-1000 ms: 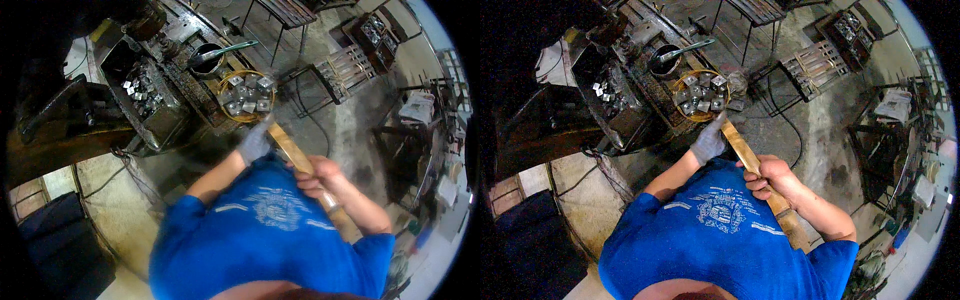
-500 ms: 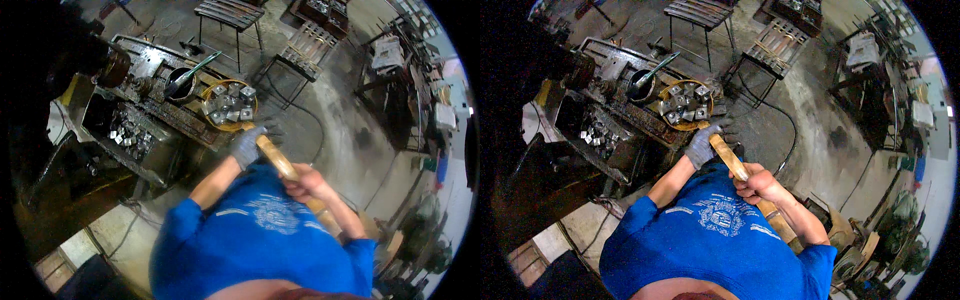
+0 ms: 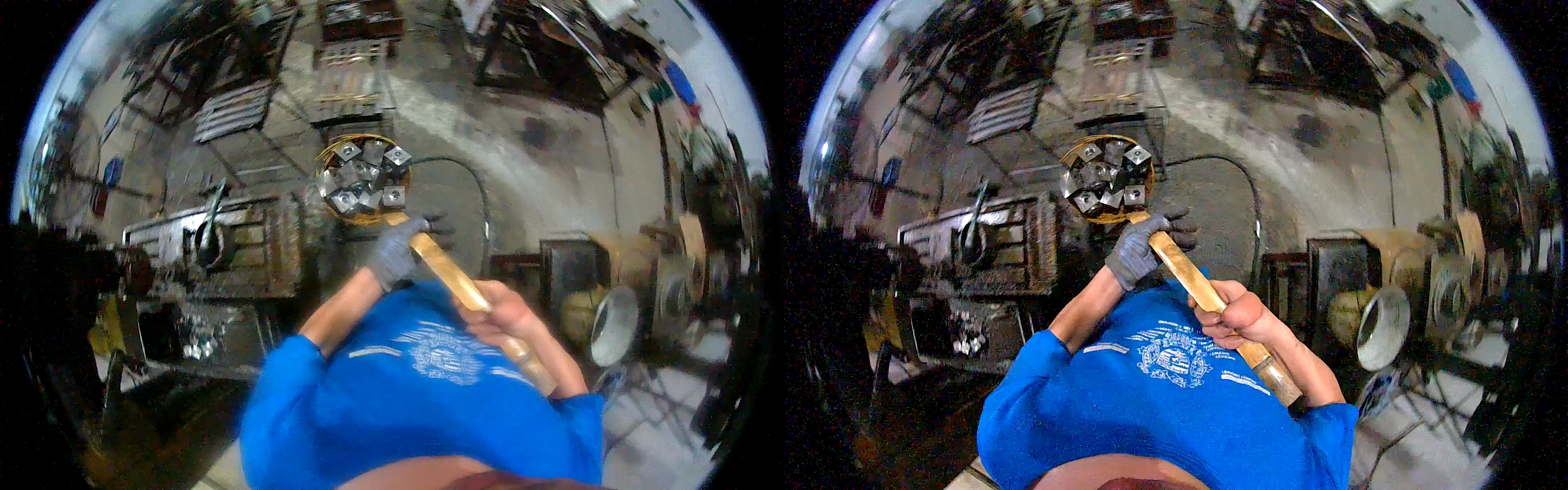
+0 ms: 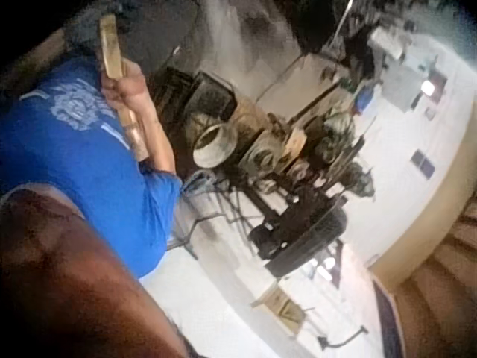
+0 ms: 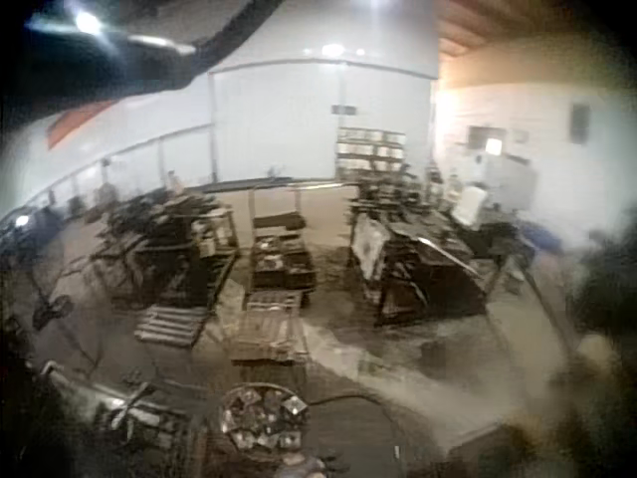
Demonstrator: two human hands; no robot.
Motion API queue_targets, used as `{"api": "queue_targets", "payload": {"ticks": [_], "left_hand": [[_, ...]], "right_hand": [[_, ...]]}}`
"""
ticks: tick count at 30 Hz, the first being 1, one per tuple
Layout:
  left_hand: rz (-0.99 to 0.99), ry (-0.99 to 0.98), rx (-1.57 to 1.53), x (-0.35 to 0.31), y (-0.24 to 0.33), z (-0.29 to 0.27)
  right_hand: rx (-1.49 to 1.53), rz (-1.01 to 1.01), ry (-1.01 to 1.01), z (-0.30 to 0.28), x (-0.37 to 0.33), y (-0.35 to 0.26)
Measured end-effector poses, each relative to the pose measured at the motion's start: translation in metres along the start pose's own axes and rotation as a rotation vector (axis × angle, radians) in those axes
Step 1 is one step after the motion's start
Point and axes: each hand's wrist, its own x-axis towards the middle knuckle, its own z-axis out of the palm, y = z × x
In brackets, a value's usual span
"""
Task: The person uses a long-handled wooden scoop to transfer small, shiny metal pieces from a cluttered workbench into a metal bucket. They repeatedly scoop the metal fragments and pour them into the bucket, which is positioned on a stand next to a large industrial machine.
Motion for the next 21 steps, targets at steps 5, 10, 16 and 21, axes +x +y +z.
{"api": "queue_targets", "payload": {"ticks": [5,10,16,21], "left_hand": [[-0.277,0.029,0.09,0.092,-0.042,0.02],[-0.564,-0.102,0.228,0.126,-0.065,0.049],[-0.936,-0.246,0.336,0.169,-0.09,-0.012],[-1.2,-0.552,0.344,0.163,-0.155,0.037]], "right_hand": [[0.158,-0.198,0.129,-0.05,-0.037,0.001],[0.355,-0.425,0.329,-0.051,-0.038,0.026],[0.617,-0.71,0.47,-0.038,0.024,0.078],[0.728,-0.866,0.726,-0.015,-0.002,0.107]]}}
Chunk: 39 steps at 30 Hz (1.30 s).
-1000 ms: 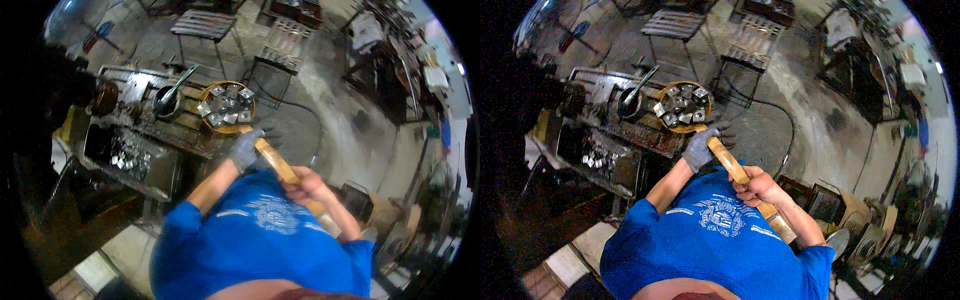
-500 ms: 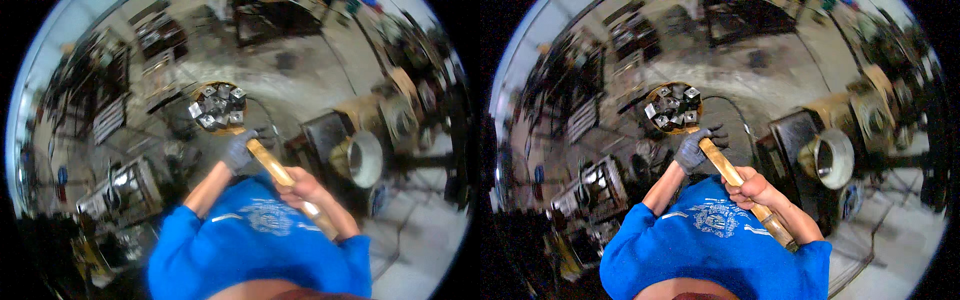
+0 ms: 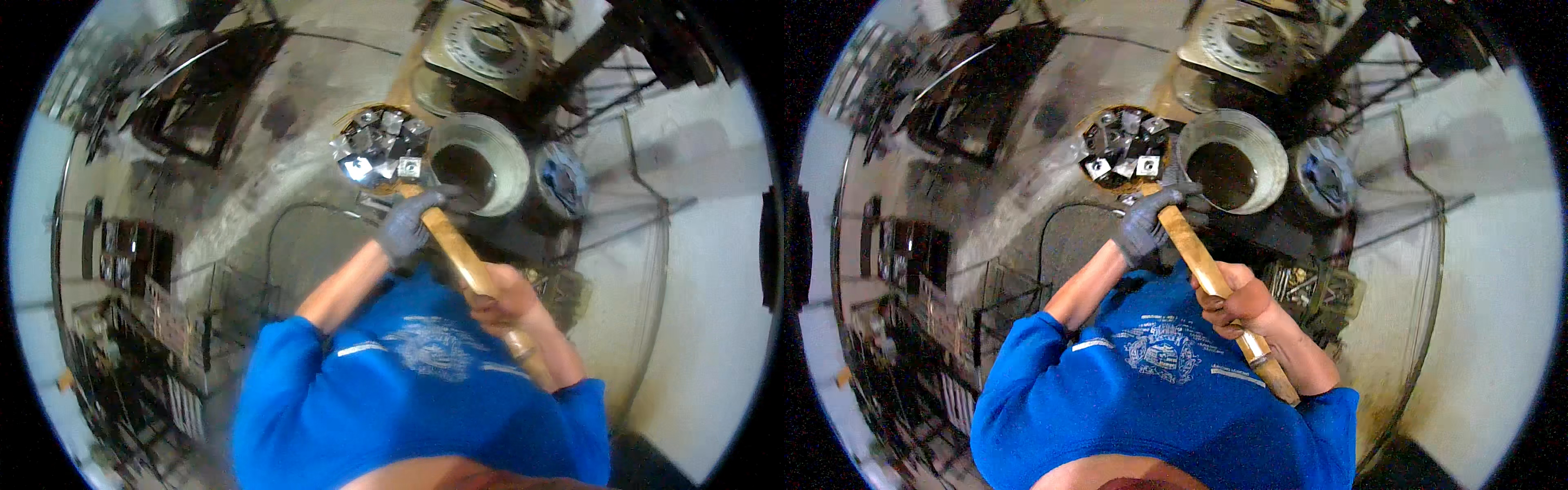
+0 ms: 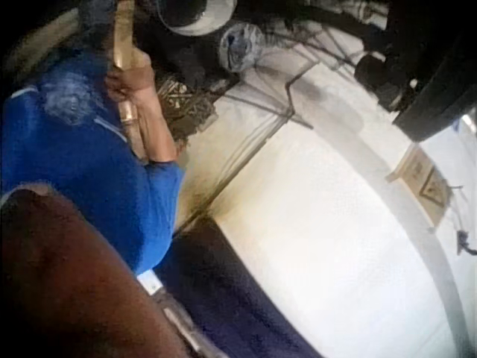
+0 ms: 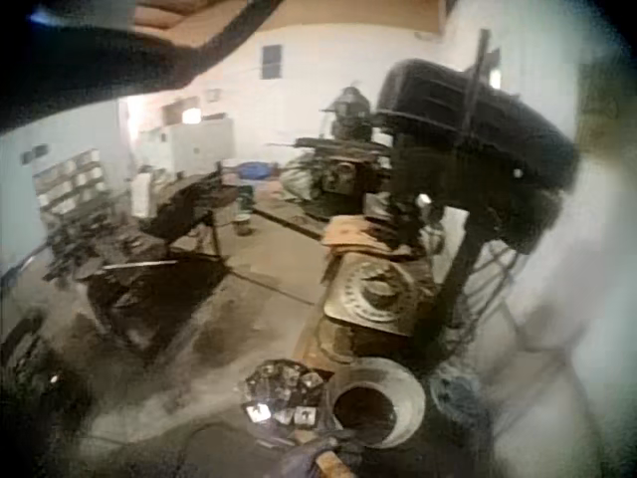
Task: The person uses a long-handled wooden scoop to transfer small, shiny metal pieces from a cluttered workbench into a metal bucket. They repeatedly scoop the metal fragments and pour them into the bucket, which is positioned on a stand next to a large industrial machine.
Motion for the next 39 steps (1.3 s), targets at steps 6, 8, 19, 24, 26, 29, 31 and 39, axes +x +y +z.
{"api": "queue_targets", "payload": {"ticks": [6,8,19,24,26,29,31,39], "left_hand": [[-0.253,-0.099,0.293,0.01,-0.019,-0.054],[-0.344,-0.141,0.475,0.002,0.014,-0.061],[0.114,0.113,1.708,0.158,0.094,-0.146],[0.276,0.09,2.195,0.184,0.083,-0.143],[0.277,0.064,2.285,0.184,0.079,-0.131],[0.256,0.085,2.232,0.174,0.071,-0.113],[0.305,0.063,2.219,0.173,0.067,-0.108],[0.432,-0.024,2.187,0.181,0.059,-0.094]], "right_hand": [[0.278,-0.257,0.164,0.003,0.015,0.064],[0.298,-0.294,0.249,0.0,0.013,0.069],[0.443,-0.211,0.302,-0.118,0.055,0.082],[0.44,-0.182,0.165,-0.166,0.082,0.092],[0.525,-0.163,0.04,-0.182,0.087,0.096],[0.477,-0.132,0.083,-0.184,0.089,0.094],[0.548,-0.157,0.036,-0.177,0.088,0.091],[0.673,-0.132,-0.117,-0.181,0.093,0.118]]}}
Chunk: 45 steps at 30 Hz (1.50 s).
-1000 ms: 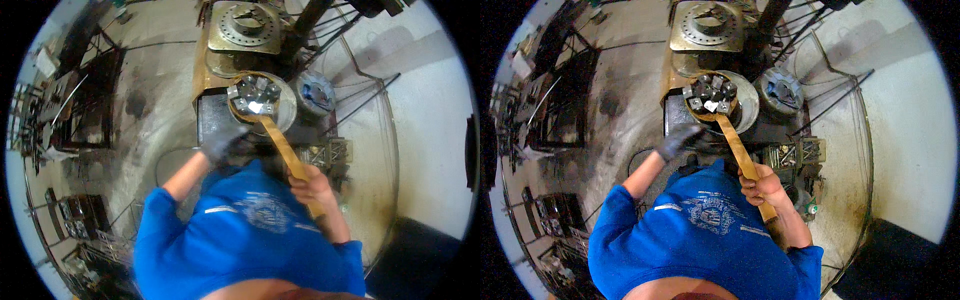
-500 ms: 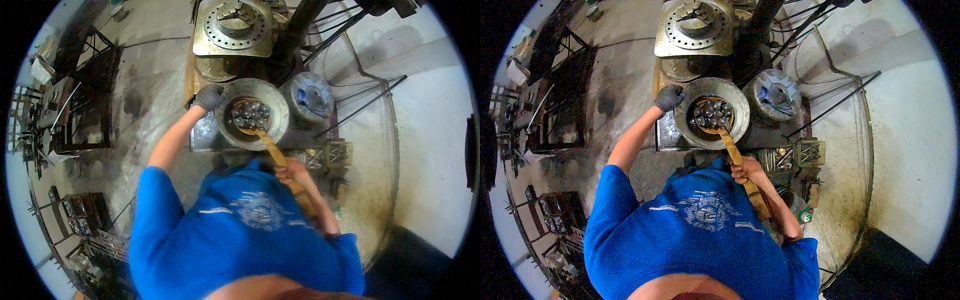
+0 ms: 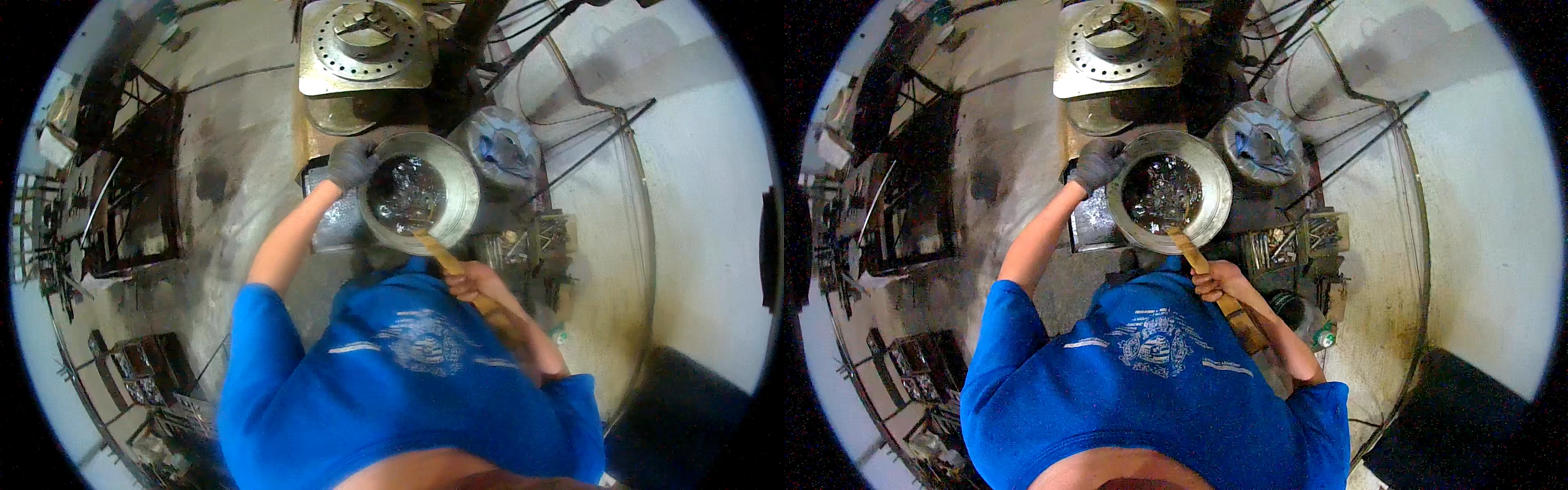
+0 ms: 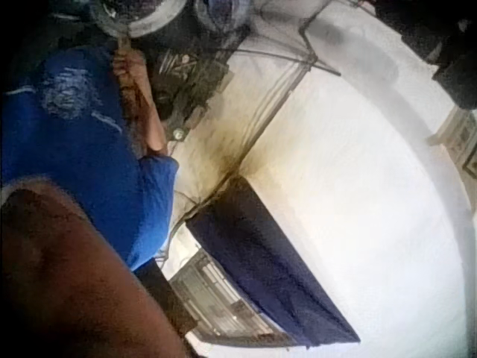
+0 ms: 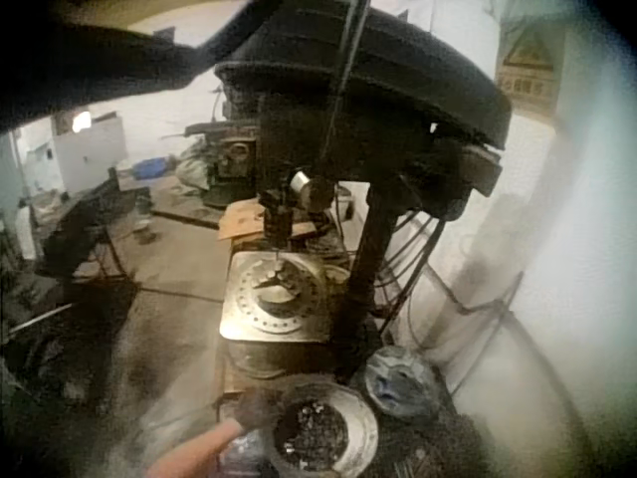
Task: The person uses a long-handled wooden scoop to transfer small, shiny metal pieces from a cluttered workbench into a metal bucket. They repeatedly scoop the metal fragments and pour them into the bucket, which is positioned on a stand next to a large industrial machine.
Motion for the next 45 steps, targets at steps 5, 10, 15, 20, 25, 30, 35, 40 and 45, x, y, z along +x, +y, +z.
{"api": "queue_targets", "payload": {"ticks": [5,10,15,20,25,30,35,40,45], "left_hand": [[0.019,0.051,-0.113,0.003,-0.004,-0.005],[0.032,0.048,-0.068,-0.003,-0.004,-0.024],[0.081,0.021,-0.044,-0.004,-0.006,-0.018],[0.098,0.077,-0.146,-0.007,0.022,-0.027],[-0.038,0.033,-0.141,-0.002,0.012,-0.016],[-0.05,0.045,-0.138,0.0,0.007,-0.012],[0.076,0.074,-0.116,-0.006,0.007,-0.012],[0.052,0.048,-0.062,-0.015,-0.001,-0.014],[0.026,0.125,-0.131,-0.017,0.006,-0.008]], "right_hand": [[-0.037,-0.128,0.286,0.018,-0.004,0.0],[-0.269,-0.107,0.583,0.069,-0.007,-0.016],[-0.28,-0.146,0.407,0.029,-0.006,-0.014],[-0.424,-0.168,0.418,0.028,-0.001,-0.004],[-0.169,-0.095,0.206,0.015,0.009,0.005],[0.003,-0.075,0.222,0.03,0.004,0.006],[-0.067,-0.012,0.463,0.019,-0.022,-0.026],[-0.379,-0.009,0.515,0.022,-0.027,-0.047],[-0.382,-0.075,0.589,0.032,-0.017,-0.024]]}}
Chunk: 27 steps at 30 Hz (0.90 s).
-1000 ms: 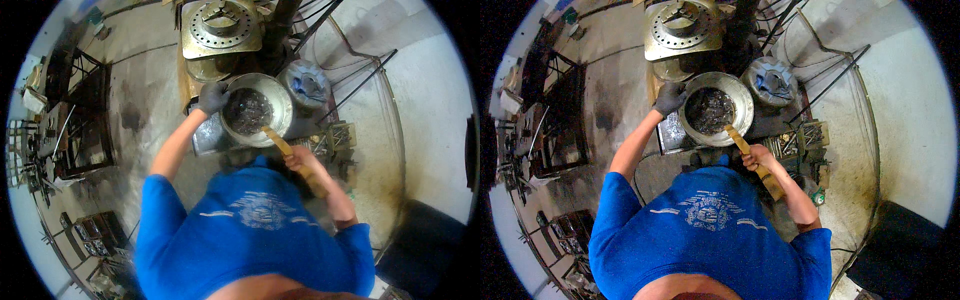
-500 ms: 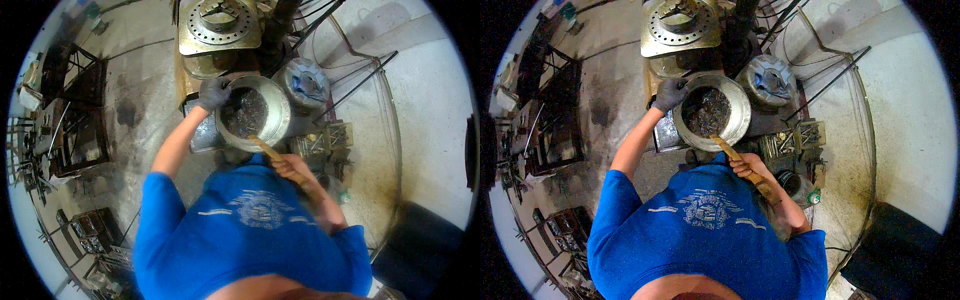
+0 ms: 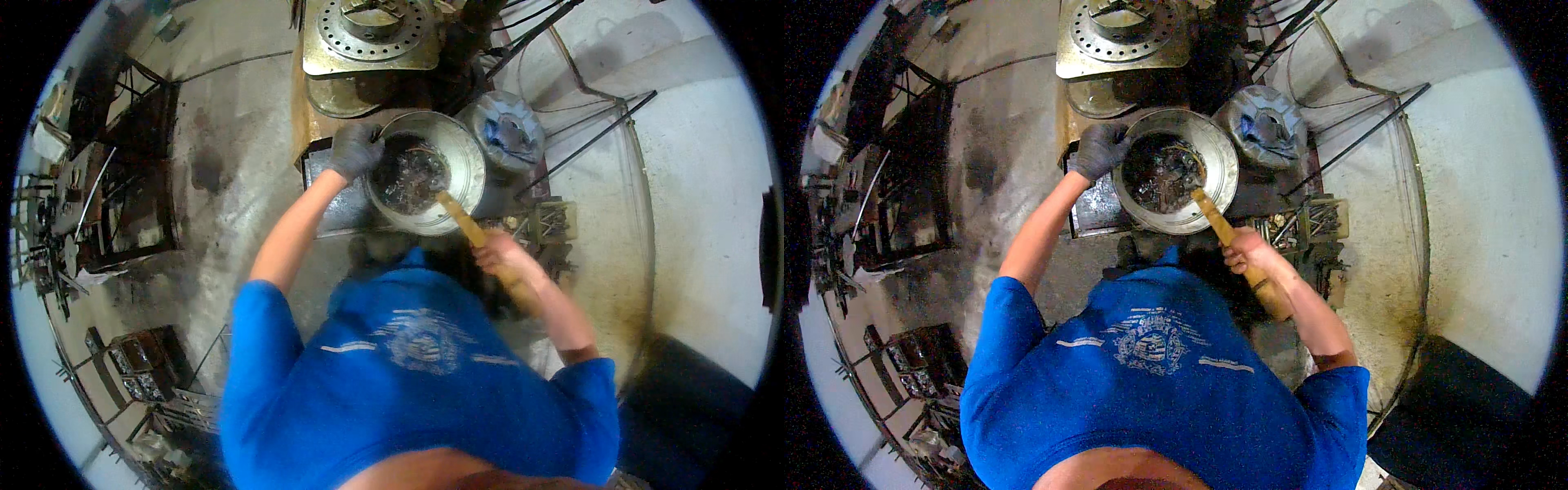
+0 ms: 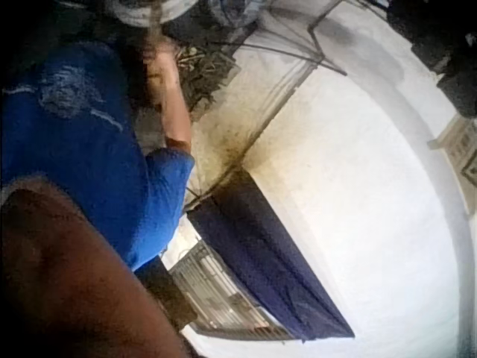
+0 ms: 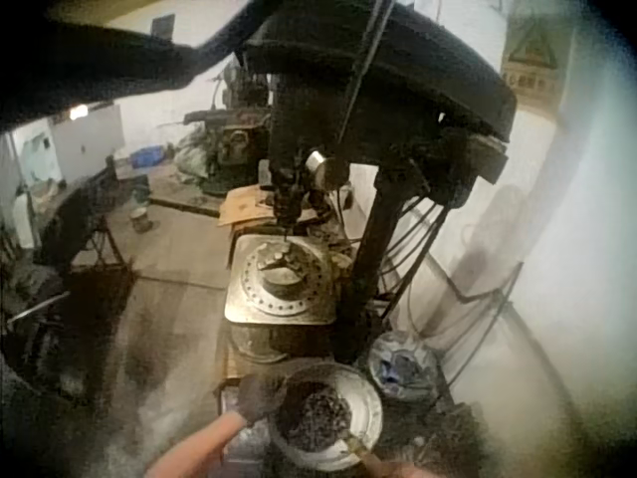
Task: The person uses a long-handled wooden scoop to transfer small, shiny metal pieces from a cluttered workbench into a metal bucket. They repeatedly scoop the metal fragments and pour them into the bucket, which is positioned on a stand next to a large industrial machine.
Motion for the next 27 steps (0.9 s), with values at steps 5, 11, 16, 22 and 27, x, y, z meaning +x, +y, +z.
{"api": "queue_targets", "payload": {"ticks": [5,11,16,22,27], "left_hand": [[-0.035,-0.011,-0.031,0.003,0.003,-0.002],[-0.084,-0.059,-0.027,0.005,0.0,-0.002],[-0.06,-0.037,-0.092,0.009,0.003,0.008],[-0.084,-0.066,0.045,0.012,-0.003,0.007],[-0.044,0.015,-0.022,0.009,-0.008,0.01]], "right_hand": [[0.225,0.004,-0.229,0.009,0.016,0.024],[0.799,0.102,-0.523,0.016,0.015,0.035],[0.682,0.261,-0.406,0.01,0.012,0.018],[0.668,0.178,-0.387,0.028,0.018,0.006],[0.313,0.091,-0.225,0.019,0.01,-0.001]]}}
